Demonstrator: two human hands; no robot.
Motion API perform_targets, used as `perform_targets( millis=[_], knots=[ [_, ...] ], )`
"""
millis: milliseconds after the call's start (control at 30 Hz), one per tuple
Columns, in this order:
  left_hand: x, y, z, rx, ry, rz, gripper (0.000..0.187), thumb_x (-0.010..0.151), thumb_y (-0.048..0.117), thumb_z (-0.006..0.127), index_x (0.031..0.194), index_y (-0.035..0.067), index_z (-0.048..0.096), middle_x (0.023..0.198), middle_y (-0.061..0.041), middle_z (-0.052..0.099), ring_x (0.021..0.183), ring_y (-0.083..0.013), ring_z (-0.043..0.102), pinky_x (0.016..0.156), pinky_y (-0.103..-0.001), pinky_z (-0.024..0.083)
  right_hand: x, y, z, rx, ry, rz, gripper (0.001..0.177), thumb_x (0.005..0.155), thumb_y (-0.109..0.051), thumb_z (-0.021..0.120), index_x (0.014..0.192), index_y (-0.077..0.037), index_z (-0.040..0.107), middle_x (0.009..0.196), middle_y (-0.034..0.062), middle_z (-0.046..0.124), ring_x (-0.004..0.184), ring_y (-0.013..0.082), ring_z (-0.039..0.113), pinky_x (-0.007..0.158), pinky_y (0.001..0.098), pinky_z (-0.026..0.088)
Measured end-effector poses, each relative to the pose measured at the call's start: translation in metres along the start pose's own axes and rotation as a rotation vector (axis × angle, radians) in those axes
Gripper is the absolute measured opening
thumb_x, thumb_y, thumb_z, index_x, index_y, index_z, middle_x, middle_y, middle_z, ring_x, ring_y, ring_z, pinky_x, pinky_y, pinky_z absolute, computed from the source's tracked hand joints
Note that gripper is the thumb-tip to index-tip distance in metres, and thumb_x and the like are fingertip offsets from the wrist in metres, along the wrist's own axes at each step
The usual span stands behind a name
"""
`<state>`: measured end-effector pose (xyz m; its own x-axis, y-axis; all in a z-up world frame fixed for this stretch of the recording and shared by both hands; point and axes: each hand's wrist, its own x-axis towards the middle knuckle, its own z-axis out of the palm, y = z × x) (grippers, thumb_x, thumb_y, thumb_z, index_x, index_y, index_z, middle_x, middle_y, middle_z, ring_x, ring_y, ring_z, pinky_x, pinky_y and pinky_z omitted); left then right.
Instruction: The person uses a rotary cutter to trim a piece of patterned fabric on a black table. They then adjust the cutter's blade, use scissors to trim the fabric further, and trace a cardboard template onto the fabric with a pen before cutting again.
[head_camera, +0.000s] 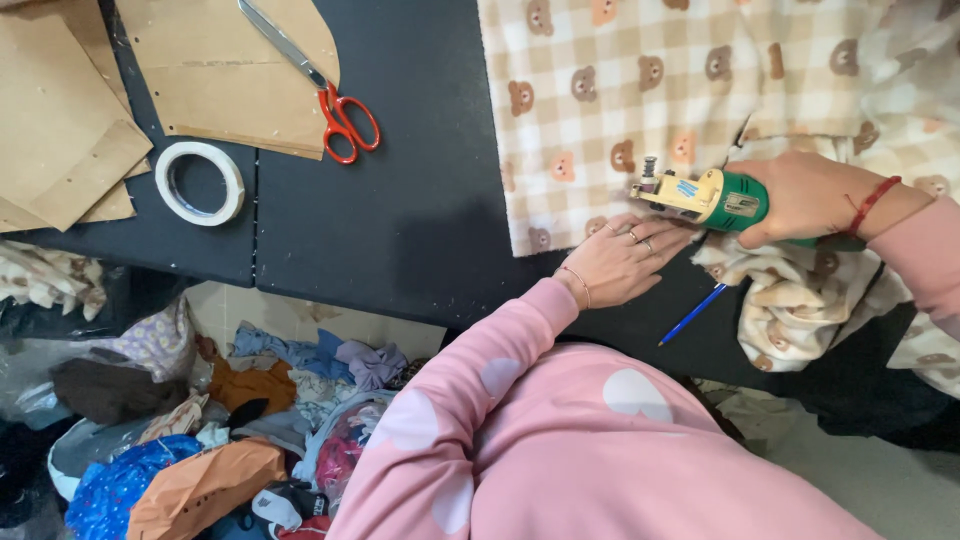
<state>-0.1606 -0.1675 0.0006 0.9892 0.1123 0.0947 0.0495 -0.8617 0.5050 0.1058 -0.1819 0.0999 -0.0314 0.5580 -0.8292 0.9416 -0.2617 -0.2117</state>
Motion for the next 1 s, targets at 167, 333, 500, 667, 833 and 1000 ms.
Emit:
perform_targets(
  millis=[167,333,500,667,833,1000],
  knots=[
    [-0.006,-0.001,-0.001,-0.008,0.025,0.002,0.072,0.093,0.036,0.064,0.157,0.011,0.042,0.161,-0.001,0.043,0.147,-0.0150,0.040,0.118,-0.039,0.033,0.008,0.039,0.022,-0.050,0.035,-0.024,0.089,0.053,-0.043,0.093,0.131,-0.018,0.061,0.097,0.0162,0.079,0.092,0.0371,0.073,0.087,0.0438,0.058],
    [-0.006,-0.002,-0.005,-0.027,0.022,0.019,0.072,0.092,0.036,0.064,0.156,0.011,0.042,0.162,-0.002,0.042,0.149,-0.0149,0.038,0.119,-0.039,0.032,0.003,0.024,0.015,-0.003,0.068,-0.087,0.089,0.053,-0.044,0.093,0.131,-0.017,0.060,0.099,0.0161,0.078,0.090,0.0369,0.074,0.090,0.0447,0.055],
    [-0.006,-0.002,-0.005,-0.013,0.035,0.030,0.069,0.093,0.034,0.062,0.155,0.011,0.043,0.160,-0.002,0.044,0.146,-0.0157,0.040,0.119,-0.040,0.033,-0.002,-0.007,0.000,0.073,0.034,-0.034,0.086,0.054,-0.041,0.090,0.132,-0.023,0.061,0.097,0.0166,0.077,0.088,0.0380,0.074,0.081,0.0446,0.058],
    [-0.007,-0.002,0.003,-0.022,0.046,0.019,0.066,0.094,0.032,0.061,0.154,0.010,0.045,0.157,0.000,0.048,0.143,-0.0161,0.045,0.118,-0.040,0.034,0.006,-0.018,-0.001,0.059,-0.002,-0.003,0.079,0.057,-0.042,0.090,0.128,-0.019,0.064,0.093,0.0182,0.078,0.086,0.0380,0.074,0.081,0.0449,0.058],
    [-0.005,-0.001,-0.005,-0.029,0.041,0.011,0.061,0.095,0.031,0.060,0.151,0.009,0.049,0.152,-0.001,0.052,0.139,-0.0170,0.048,0.115,-0.040,0.035,0.008,-0.026,-0.004,0.035,-0.015,0.042,0.081,0.057,-0.042,0.090,0.130,-0.019,0.063,0.092,0.0191,0.078,0.087,0.0380,0.075,0.082,0.0454,0.058],
    [-0.008,-0.002,0.008,-0.056,0.080,0.015,0.062,0.095,0.029,0.061,0.153,0.010,0.047,0.151,-0.001,0.052,0.142,-0.0164,0.046,0.118,-0.040,0.035,0.009,-0.025,-0.001,0.014,0.015,0.005,0.075,0.057,-0.043,0.089,0.125,-0.020,0.065,0.095,0.0173,0.078,0.091,0.0385,0.073,0.083,0.0463,0.058]
  ],
)
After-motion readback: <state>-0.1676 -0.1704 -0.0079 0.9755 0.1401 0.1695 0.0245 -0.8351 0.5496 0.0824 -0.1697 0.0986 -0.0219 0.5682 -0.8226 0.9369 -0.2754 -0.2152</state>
